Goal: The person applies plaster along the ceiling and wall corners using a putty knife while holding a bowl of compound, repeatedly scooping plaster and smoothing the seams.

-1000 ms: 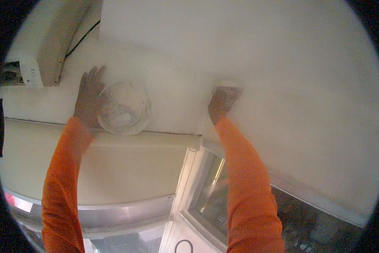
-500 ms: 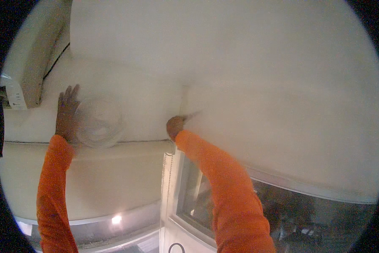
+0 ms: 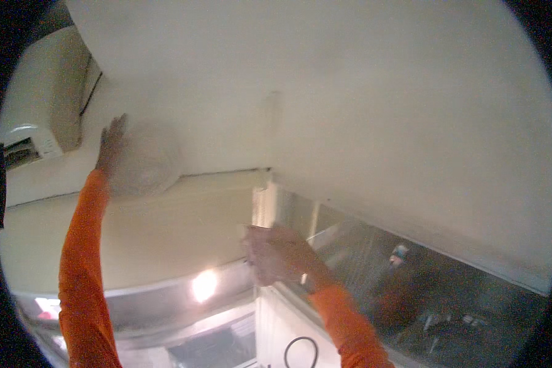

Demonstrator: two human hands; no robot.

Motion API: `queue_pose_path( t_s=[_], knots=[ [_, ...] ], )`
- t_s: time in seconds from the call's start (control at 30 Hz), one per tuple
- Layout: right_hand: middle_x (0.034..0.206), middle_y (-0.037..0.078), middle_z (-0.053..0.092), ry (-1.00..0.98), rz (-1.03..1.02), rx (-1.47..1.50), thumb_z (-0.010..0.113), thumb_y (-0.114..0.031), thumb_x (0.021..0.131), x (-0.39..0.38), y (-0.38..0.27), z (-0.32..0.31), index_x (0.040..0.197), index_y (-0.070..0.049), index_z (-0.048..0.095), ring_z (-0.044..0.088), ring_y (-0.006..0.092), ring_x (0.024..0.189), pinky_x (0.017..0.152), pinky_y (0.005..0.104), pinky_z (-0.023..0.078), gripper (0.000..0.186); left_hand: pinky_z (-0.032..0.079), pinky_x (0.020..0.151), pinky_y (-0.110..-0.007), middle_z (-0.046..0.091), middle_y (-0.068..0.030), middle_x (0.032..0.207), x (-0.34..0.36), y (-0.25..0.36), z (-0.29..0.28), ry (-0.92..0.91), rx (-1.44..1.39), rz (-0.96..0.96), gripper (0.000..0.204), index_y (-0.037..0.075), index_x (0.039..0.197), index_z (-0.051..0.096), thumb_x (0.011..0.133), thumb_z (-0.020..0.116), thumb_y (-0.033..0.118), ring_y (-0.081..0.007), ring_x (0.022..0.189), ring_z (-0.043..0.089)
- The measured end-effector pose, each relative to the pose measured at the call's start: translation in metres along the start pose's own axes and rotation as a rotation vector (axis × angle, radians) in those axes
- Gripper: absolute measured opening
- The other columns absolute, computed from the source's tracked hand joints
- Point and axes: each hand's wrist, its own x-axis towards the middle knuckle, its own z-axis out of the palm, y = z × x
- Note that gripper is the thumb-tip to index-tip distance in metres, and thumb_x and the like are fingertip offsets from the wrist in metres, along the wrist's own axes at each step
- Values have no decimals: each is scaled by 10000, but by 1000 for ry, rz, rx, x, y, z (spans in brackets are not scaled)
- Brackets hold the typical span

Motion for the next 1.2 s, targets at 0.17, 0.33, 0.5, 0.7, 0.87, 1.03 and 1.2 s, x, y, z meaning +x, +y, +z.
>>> queue_pose_path(
  t_s=[0.17, 0.33, 0.5, 0.7, 0.87, 1.03, 1.2],
  knots=[
    [1001, 74, 636, 105, 72, 136, 676, -72, 861, -59, 73, -21, 1115, -2, 576, 613, 132, 849, 751, 284, 526, 282, 399, 996, -473, 615, -176, 1198, -62, 135, -91, -14, -478, -245, 377, -15, 1203, 548, 922, 544, 236, -400, 1128, 549],
    [969, 69, 634, 57, 299, 158, 676, -62, 844, -86, -4, 28, 1090, 20, 571, 611, 129, 824, 718, 286, 528, 279, 464, 799, -325, 604, -153, 918, -204, 215, -132, -125, -977, -442, 315, -51, 1121, 526, 927, 488, 194, -203, 873, 551],
    [909, 60, 634, -127, 112, -50, 653, -37, 835, -95, 45, 37, 1047, 19, 589, 611, 125, 776, 701, 296, 529, 228, 431, 857, -303, 546, -99, 962, -338, 264, -110, -67, -1394, -898, 295, -21, 1106, 522, 948, 452, 219, -177, 945, 496],
    [964, 91, 648, -83, 311, 479, 625, -24, 841, -138, 103, 85, 1099, 18, 597, 666, 198, 845, 743, 335, 573, 263, 382, 1067, -349, 467, -150, 1385, -361, 332, -155, 106, -1270, -1017, 600, -19, 1430, 369, 1004, 477, 389, -242, 1274, 449],
    [989, 96, 655, -129, 537, 899, 616, -35, 870, -167, 116, 120, 1123, 17, 605, 668, 206, 862, 773, 340, 574, 258, 287, 1125, -397, 428, -218, 1438, -375, 350, -191, 110, -1119, -851, 580, -55, 1447, 337, 911, 396, 159, -319, 1337, 410],
    [981, 77, 654, -143, 498, 772, 639, -88, 885, -174, 107, 116, 1111, 10, 611, 652, 170, 849, 746, 317, 561, 248, 320, 1109, -389, 427, -232, 1433, -375, 366, -215, 68, -1211, -804, 620, -50, 1447, 345, 840, 372, 73, -306, 1315, 439],
    [961, 57, 650, -323, -63, 224, 663, -126, 888, -167, 71, 103, 1094, 13, 620, 626, 132, 828, 724, 290, 528, 253, 372, 1068, -372, 496, -217, 1381, -370, 380, -229, -116, -1351, -885, 540, -47, 1434, 364, 953, 437, 188, -294, 1256, 499]
  ],
)
